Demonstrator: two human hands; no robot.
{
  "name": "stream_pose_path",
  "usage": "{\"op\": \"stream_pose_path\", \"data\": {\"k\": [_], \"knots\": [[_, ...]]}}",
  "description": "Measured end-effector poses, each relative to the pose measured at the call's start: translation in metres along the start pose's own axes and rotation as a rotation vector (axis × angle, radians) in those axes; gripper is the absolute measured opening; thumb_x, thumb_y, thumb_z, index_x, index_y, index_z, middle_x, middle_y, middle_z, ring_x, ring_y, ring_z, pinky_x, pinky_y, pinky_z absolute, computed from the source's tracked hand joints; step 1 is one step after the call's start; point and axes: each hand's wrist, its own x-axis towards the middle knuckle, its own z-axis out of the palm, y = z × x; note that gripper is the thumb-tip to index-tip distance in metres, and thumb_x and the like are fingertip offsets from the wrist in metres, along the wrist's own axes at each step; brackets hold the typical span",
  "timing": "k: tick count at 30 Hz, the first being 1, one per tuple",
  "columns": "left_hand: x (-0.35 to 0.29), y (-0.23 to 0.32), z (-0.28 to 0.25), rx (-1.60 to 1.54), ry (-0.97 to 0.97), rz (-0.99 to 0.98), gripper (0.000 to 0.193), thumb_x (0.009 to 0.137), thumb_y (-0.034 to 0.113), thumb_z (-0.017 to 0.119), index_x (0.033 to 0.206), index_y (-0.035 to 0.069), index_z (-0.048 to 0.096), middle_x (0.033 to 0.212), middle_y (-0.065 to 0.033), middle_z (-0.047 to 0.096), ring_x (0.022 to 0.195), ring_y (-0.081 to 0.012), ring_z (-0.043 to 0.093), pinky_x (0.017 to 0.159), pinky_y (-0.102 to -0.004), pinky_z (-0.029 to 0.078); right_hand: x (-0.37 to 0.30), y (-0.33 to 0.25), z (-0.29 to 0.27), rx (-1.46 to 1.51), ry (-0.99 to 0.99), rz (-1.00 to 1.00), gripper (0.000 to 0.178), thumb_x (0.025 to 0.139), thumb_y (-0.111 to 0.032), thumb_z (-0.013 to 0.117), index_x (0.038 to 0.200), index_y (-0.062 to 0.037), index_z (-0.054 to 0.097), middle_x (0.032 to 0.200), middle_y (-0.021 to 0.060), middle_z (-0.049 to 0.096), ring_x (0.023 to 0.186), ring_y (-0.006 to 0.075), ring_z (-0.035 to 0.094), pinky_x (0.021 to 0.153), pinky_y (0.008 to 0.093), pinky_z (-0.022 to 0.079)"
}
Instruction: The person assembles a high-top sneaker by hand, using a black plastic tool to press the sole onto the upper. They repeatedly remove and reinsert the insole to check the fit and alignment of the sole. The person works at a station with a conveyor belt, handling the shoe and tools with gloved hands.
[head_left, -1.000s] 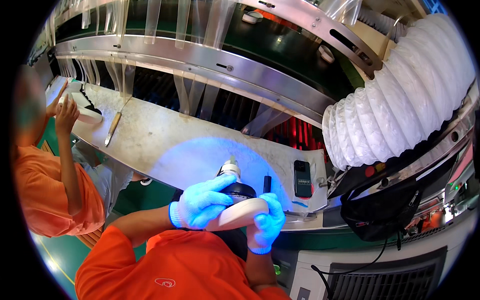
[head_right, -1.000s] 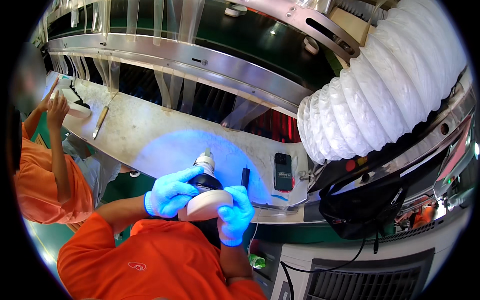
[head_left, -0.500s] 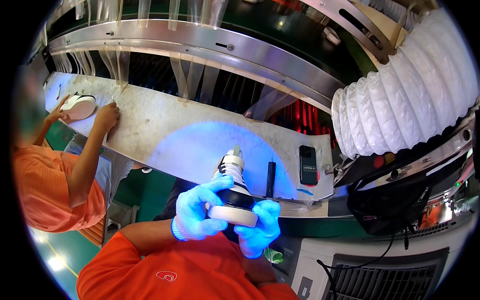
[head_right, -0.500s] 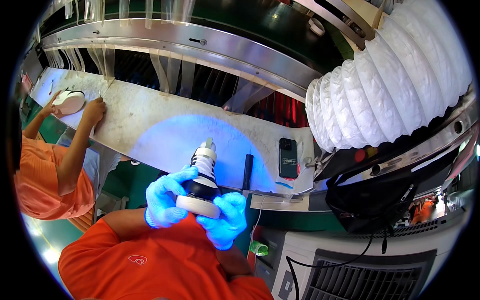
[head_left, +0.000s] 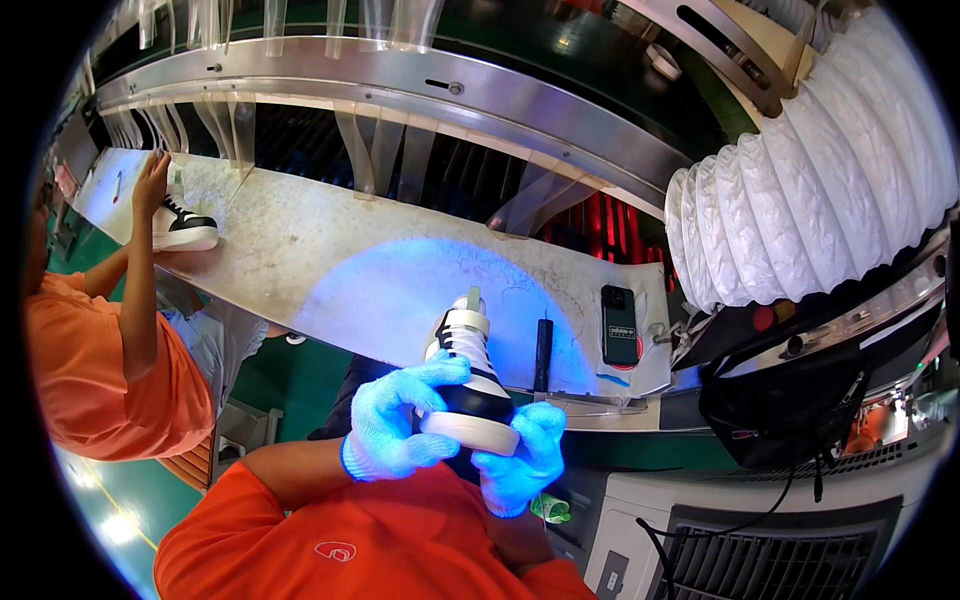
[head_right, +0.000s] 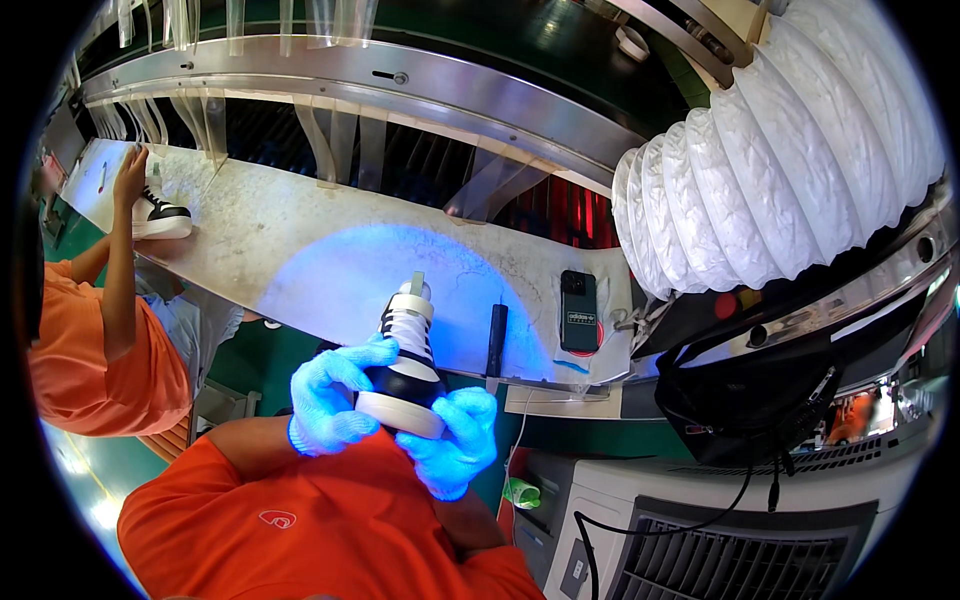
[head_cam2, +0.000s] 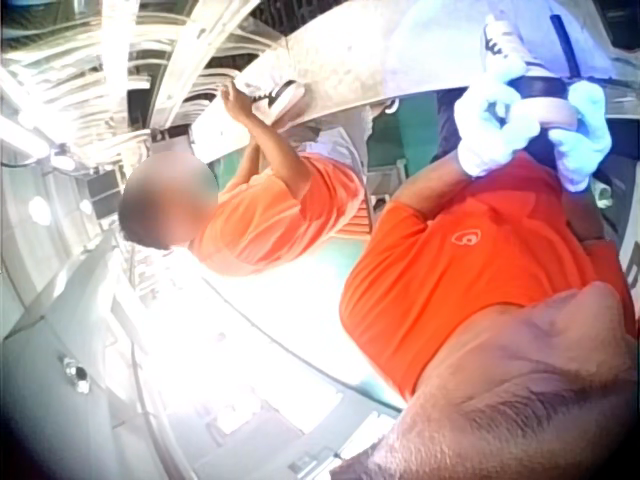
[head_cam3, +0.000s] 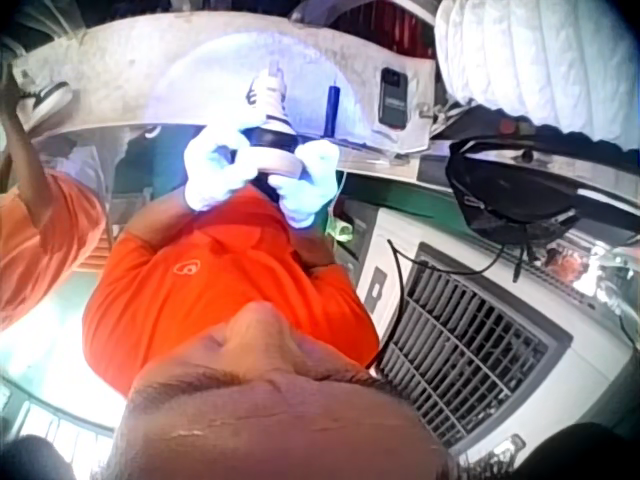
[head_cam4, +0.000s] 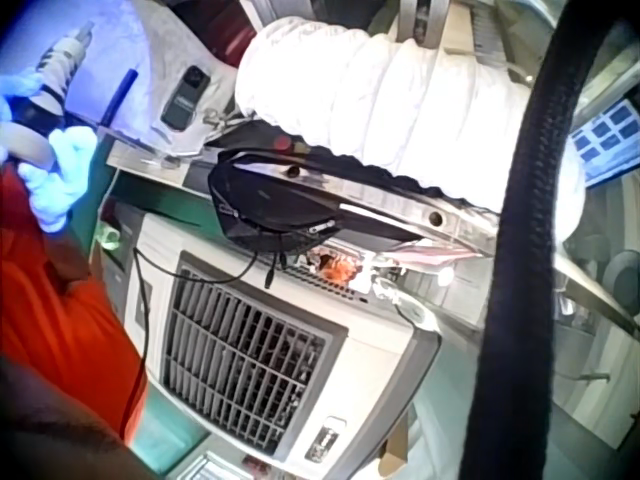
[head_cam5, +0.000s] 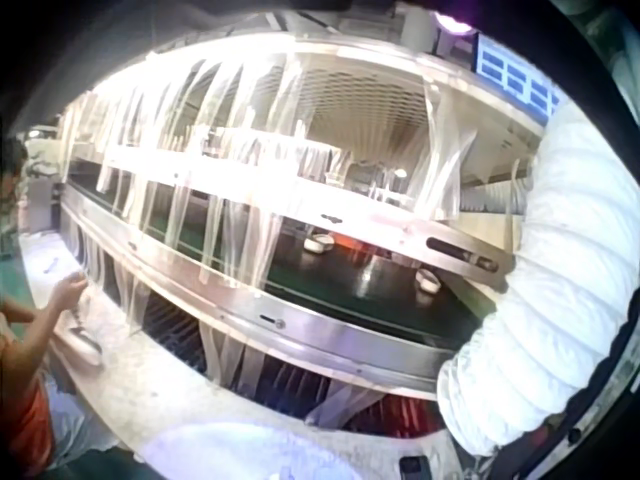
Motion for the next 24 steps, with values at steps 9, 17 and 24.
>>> {"op": "stream_pose_path", "data": {"k": [9, 17, 24], "knots": [[0.003, 0.001, 0.000, -0.008, 0.012, -0.007, 0.038, 0.086, 0.019, 0.097, 0.106, 0.001, 0.069, 0.145, -0.0324, 0.072, 0.143, -0.0414, 0.067, 0.127, -0.0578, 0.046, -0.001, 0.000, 0.003, -0.009, 0.018, 0.000, 0.054, 0.077, -0.029, 0.104, 0.119, -0.0049, 0.080, 0.110, 0.0081, 0.063, 0.099, 0.0272, 0.061, 0.084, 0.0407, 0.052], [0.006, 0.003, -0.002, -0.033, -0.003, -0.011, 0.036, 0.086, 0.015, 0.096, 0.105, 0.001, 0.070, 0.143, -0.0320, 0.073, 0.141, -0.0411, 0.069, 0.127, -0.0583, 0.046, 0.003, -0.004, 0.005, -0.016, 0.013, 0.001, 0.051, 0.077, -0.023, 0.103, 0.118, -0.0056, 0.079, 0.109, 0.0079, 0.063, 0.097, 0.0264, 0.061, 0.083, 0.0393, 0.052], [0.015, 0.009, -0.015, 0.005, -0.105, -0.064, 0.049, 0.085, 0.018, 0.098, 0.120, -0.001, 0.070, 0.144, -0.0284, 0.072, 0.139, -0.0390, 0.069, 0.127, -0.0566, 0.046, 0.014, -0.014, 0.000, 0.039, -0.079, 0.083, 0.052, 0.074, -0.012, 0.104, 0.115, -0.0067, 0.074, 0.106, 0.0082, 0.065, 0.095, 0.0239, 0.063, 0.080, 0.0357, 0.054]]}}
